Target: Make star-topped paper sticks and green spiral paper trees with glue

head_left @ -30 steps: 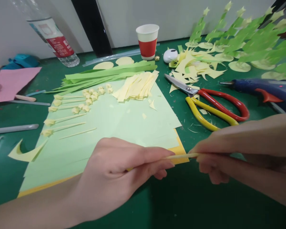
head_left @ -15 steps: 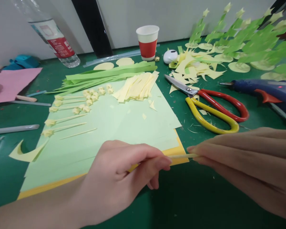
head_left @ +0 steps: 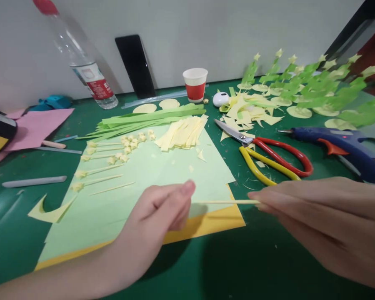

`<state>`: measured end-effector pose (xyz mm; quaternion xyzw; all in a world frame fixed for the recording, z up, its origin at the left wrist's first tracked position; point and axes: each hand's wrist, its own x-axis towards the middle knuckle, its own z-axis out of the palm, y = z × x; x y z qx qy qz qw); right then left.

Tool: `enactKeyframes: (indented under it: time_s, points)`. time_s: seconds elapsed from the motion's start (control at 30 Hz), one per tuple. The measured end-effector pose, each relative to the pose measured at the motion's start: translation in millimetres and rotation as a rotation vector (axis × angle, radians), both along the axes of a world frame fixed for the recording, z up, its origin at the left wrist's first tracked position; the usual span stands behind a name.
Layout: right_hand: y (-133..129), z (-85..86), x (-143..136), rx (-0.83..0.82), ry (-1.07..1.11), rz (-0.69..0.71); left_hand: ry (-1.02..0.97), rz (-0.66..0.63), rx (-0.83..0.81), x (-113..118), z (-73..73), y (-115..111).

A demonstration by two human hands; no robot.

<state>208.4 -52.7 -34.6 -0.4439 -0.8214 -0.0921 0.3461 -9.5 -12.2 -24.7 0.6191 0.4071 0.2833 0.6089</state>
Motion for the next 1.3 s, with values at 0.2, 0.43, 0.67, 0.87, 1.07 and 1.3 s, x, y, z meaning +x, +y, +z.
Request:
enactKeyframes:
  time_s: [0.2, 0.43, 0.67, 0.87, 1.07, 1.3]
  points:
    - [2.8, 4.8, -4.9, -0.105, 0.145, 0.132, -0.147, -0.027, -0.159, -4.1, -4.1, 4.5]
    - [-1.4, 3.0, -3.0, -0.245, 0.288, 0.170, 0.037, -0.112, 0.032, -2.8, -0.6, 1.3]
    - [0.0, 1.9, -5.1, -0.241, 0.286, 0.159, -0.056, -0.142, -0.138, -1.9, 2.9, 1.6]
    - [-2.0, 1.1, -4.6, -0.195, 0.231, 0.134, 0.020, -0.201, -0.123, -3.5, 3.1, -2.5]
    - [-0.9, 2.8, -3.2, -0.210, 0.225, 0.149, -0.095, -0.144, -0.201, -4.4, 0.9, -4.4]
    - [-2.0, 3.4, -2.2, -0.229, 0.256, 0.160, -0.119, -0.112, -0.219, -5.5, -1.1, -2.9]
